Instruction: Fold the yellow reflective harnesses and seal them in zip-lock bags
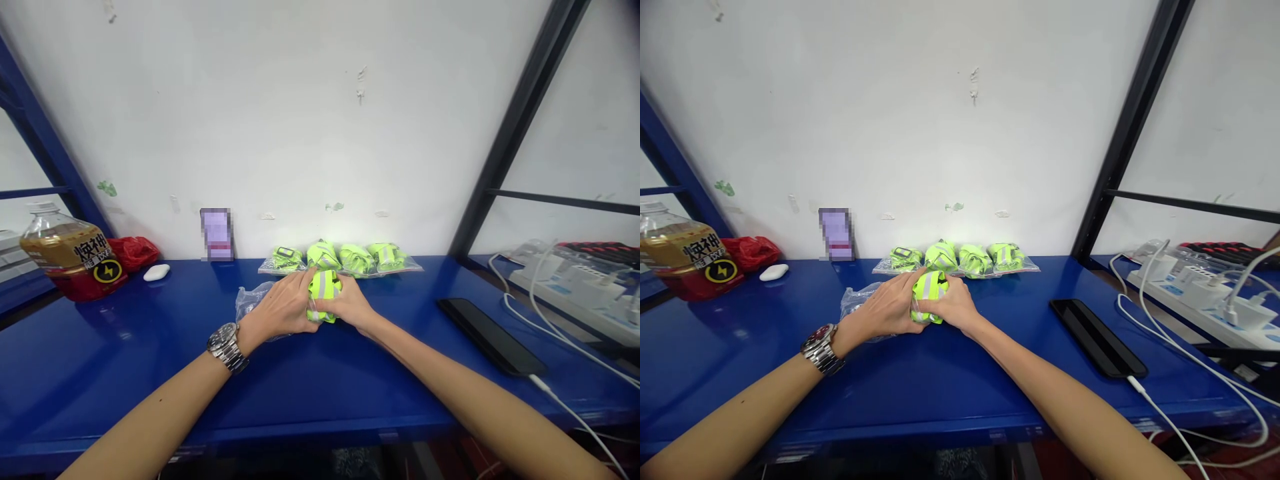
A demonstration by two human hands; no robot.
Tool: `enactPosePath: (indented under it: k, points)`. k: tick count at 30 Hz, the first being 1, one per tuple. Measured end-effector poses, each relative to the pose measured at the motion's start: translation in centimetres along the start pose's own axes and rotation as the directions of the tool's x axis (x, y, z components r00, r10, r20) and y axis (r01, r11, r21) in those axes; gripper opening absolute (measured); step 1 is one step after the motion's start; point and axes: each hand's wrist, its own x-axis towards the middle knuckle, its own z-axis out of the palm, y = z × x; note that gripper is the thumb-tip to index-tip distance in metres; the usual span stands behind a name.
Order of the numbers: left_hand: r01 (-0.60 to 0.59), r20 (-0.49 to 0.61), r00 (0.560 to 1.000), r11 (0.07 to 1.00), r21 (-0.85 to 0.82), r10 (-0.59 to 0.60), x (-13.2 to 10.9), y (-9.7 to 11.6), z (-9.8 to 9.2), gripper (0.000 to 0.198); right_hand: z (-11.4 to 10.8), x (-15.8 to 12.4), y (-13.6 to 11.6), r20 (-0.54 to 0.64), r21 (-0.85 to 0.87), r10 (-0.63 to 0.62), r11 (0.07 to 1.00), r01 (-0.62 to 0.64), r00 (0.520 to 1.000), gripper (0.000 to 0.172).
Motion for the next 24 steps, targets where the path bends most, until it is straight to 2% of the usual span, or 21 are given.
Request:
enactPosePath:
  k: [6,10,13,17,21,24]
  points:
    - [-0.020,-0.059,0.998,1.000,-0.022,0.019,0.3,0.2,-0.3,0.097,1.0,-0.4,0.1,-0.065,-0.051,-0.056,0.997,0.053,0.996,0.041]
    - [-0.050,-0.100,0.994,0.997,-0.059,0.044,0.3,0.1,-0.4,0.105,1.0,-0.4,-0.2,-0.044,-0.069,-0.084,0.994,0.081,0.996,0.049]
    - [-0.077,-0.145,0.987,0.993,-0.088,0.064,0.1,-0.2,-0.2,0.110,-0.1,-0.1,-0.8,0.103,-0.065,-0.089,0.993,0.095,0.991,0.059]
    - [-0.135,-0.169,0.979,0.983,-0.124,0.113,0.1,-0.3,-0.2,0.107,-2.0,0.4,-1.5,0.357,0.061,-0.035,0.998,0.014,0.933,0.066]
    - [-0.232,-0.193,0.958,0.970,-0.075,0.214,0.2,-0.1,-0.1,0.100,-2.5,0.3,-1.7,0.399,0.147,-0.067,0.989,0.008,0.914,0.057]
    - [-0.242,-0.196,0.954,0.969,-0.050,0.228,0.2,0.0,-0.1,0.102,-1.8,-0.1,-1.6,0.375,0.198,-0.085,0.980,0.009,0.923,0.047]
